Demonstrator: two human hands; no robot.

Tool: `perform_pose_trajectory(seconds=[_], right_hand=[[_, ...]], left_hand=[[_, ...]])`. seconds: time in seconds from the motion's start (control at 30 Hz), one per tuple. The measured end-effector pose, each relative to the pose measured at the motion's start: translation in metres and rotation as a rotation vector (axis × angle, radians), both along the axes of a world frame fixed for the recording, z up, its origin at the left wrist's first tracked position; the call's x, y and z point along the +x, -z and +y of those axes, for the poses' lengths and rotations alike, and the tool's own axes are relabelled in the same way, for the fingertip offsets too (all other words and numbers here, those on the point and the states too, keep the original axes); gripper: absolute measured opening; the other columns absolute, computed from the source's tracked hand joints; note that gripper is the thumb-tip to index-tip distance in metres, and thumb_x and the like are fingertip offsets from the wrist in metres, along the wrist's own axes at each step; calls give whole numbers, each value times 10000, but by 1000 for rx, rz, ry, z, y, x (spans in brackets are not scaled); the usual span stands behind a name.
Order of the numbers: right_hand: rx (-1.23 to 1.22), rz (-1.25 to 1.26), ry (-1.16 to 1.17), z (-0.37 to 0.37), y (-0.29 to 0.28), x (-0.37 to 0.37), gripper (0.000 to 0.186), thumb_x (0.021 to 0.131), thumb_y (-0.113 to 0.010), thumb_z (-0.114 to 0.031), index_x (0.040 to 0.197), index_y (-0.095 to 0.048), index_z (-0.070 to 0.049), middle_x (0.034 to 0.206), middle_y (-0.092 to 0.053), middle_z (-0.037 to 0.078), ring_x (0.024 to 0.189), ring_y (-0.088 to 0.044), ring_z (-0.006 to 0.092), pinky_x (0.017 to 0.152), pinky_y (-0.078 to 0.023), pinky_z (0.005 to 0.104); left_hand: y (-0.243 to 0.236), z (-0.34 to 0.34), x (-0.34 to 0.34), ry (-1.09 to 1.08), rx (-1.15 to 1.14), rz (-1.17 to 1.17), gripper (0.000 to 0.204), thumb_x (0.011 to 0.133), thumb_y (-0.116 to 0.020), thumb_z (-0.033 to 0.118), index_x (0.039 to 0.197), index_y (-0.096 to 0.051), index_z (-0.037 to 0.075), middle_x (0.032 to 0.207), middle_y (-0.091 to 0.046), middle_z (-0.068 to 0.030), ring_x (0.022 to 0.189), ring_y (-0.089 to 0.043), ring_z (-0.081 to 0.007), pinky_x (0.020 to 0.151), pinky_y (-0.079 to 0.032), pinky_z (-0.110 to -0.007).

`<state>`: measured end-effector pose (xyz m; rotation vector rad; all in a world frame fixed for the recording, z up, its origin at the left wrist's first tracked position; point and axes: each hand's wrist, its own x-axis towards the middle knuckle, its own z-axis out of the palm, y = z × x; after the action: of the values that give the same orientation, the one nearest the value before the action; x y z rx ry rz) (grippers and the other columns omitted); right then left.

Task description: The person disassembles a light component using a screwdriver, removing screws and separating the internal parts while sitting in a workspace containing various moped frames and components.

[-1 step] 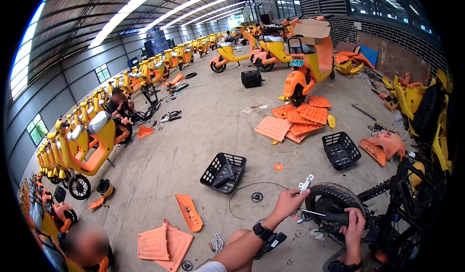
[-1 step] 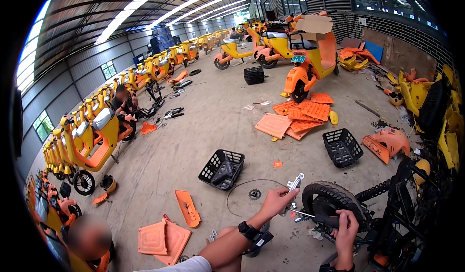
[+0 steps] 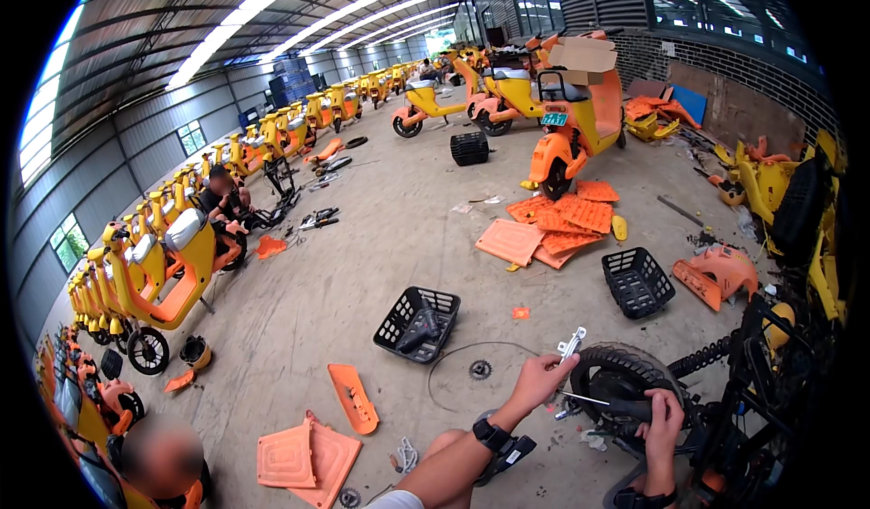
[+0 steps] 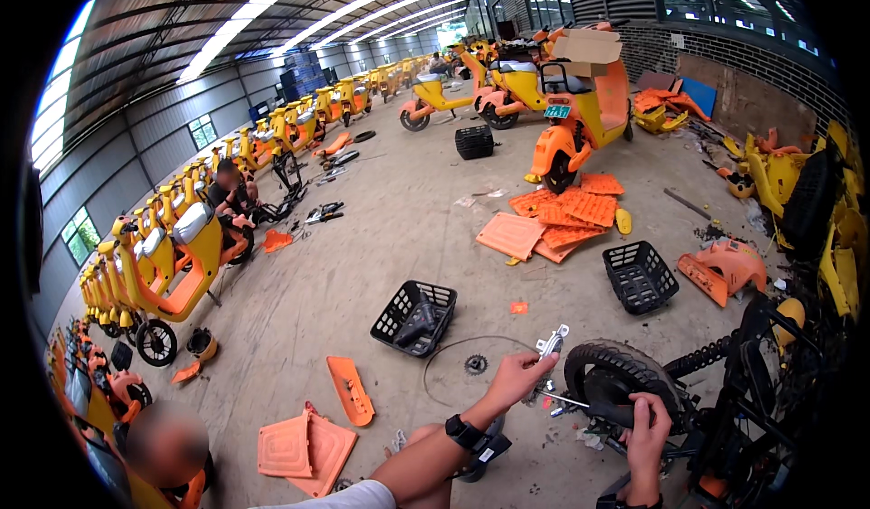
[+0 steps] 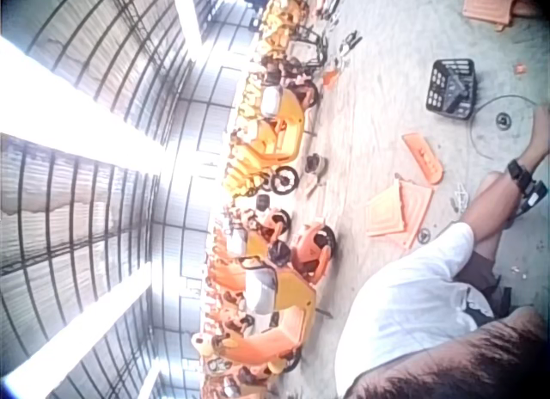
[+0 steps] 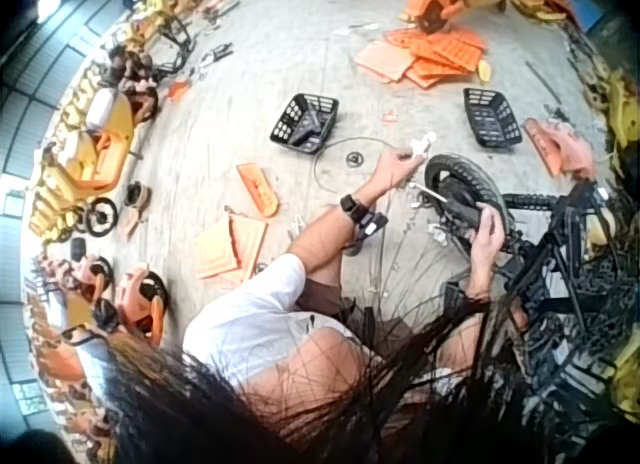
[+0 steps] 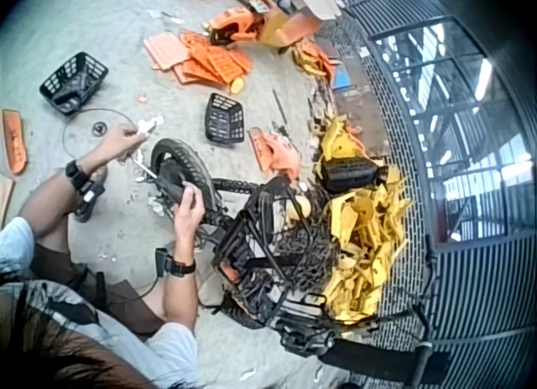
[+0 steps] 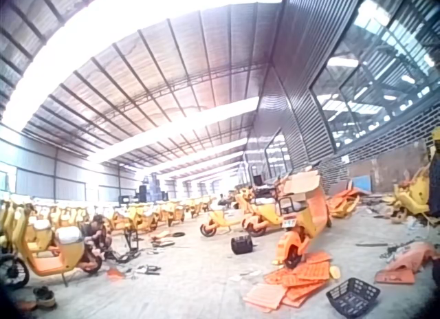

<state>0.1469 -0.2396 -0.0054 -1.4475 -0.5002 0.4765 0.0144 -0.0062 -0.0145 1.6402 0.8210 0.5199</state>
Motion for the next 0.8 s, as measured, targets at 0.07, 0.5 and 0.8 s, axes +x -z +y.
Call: perform_pose_trajectory(seconds=[0.07,0.5,0.8], right_hand=[[29,-49,36,4,1,0,181,944,-606,-152,1077,-606,-29,745,-600,14,474,-469,39,395,-354,211],[8,-290,28,8,8,-13,284,832,-642,-83,1101,-601,-6,813,-538,23,698,-485,85,623,-405,248],[-38,-220,65,6,-1,-11,239,854,-655,-85,1076,-612,-7,842,-556,20,680,-478,73,610,-406,239]], left_hand=[[8,0,-1,3,11,-29,492,916,-672,468,927,-722,-21,588,-527,18,541,-447,-56,491,-349,-260],[11,4,-6,-91,-28,-69,503,903,-692,463,993,-711,-31,589,-516,33,529,-434,-47,478,-331,-251],[14,3,0,-62,-38,-73,530,892,-702,474,1026,-710,-39,606,-546,16,547,-462,-54,484,-363,-256]])
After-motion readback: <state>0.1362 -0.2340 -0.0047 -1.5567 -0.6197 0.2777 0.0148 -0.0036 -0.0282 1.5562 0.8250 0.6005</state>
